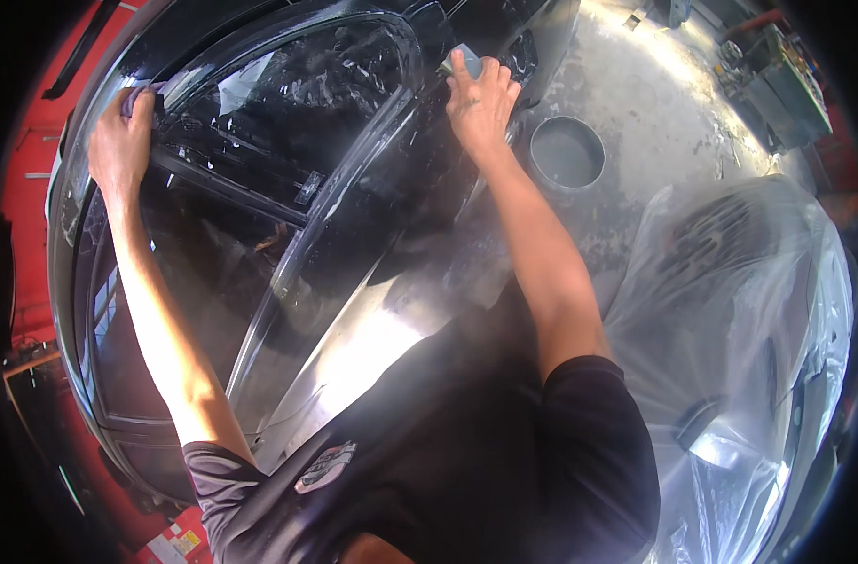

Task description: The person scrubs the rear trunk and roof of a black car using a yellow sponge and a purple cloth. They repeatedly dip the sponge into a bucket of water and wipe the soapy surface, moving from the trunk lid to the rear window and roof area.

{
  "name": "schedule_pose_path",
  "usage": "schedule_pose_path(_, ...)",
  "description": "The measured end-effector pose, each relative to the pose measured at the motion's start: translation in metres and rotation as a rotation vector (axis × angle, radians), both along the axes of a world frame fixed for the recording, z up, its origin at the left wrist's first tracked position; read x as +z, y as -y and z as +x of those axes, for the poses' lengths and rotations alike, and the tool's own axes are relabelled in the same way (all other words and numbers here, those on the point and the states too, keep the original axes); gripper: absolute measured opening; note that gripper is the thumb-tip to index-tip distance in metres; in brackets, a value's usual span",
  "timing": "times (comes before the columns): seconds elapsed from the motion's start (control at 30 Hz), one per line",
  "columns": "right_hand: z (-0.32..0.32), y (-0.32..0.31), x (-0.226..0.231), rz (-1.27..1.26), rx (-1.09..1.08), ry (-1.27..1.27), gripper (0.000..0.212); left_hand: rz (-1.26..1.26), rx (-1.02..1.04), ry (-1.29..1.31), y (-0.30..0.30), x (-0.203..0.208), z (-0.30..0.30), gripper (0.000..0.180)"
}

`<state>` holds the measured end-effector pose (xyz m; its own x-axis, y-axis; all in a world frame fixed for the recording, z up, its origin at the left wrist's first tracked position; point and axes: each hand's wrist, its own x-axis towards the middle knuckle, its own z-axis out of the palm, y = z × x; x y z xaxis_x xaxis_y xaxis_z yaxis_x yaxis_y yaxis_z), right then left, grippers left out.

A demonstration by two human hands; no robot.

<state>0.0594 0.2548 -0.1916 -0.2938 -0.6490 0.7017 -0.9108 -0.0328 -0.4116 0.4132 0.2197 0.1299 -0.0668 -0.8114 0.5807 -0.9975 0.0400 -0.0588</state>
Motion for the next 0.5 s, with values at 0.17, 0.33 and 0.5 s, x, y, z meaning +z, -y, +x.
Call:
schedule_pose_path(0.17, 0.033, -0.032, -0.005, 0.014, 0.141, -0.009, 0.056, -0.005, 0.042, 0.019, -0.001, -0.001, -0.002, 0.053)
schedule_pose_path(0.33, 0.011, -0.011, 0.01, 0.067, 0.008, 0.011, 0.051, -0.001, -0.01, 0.021, 0.001, 0.001, 0.002, 0.053)
schedule_pose_path(0.5, 0.049, -0.052, -0.003, 0.063, 0.155, 0.001, 0.053, -0.011, 0.023, 0.035, 0.001, -0.002, 0.001, 0.054)
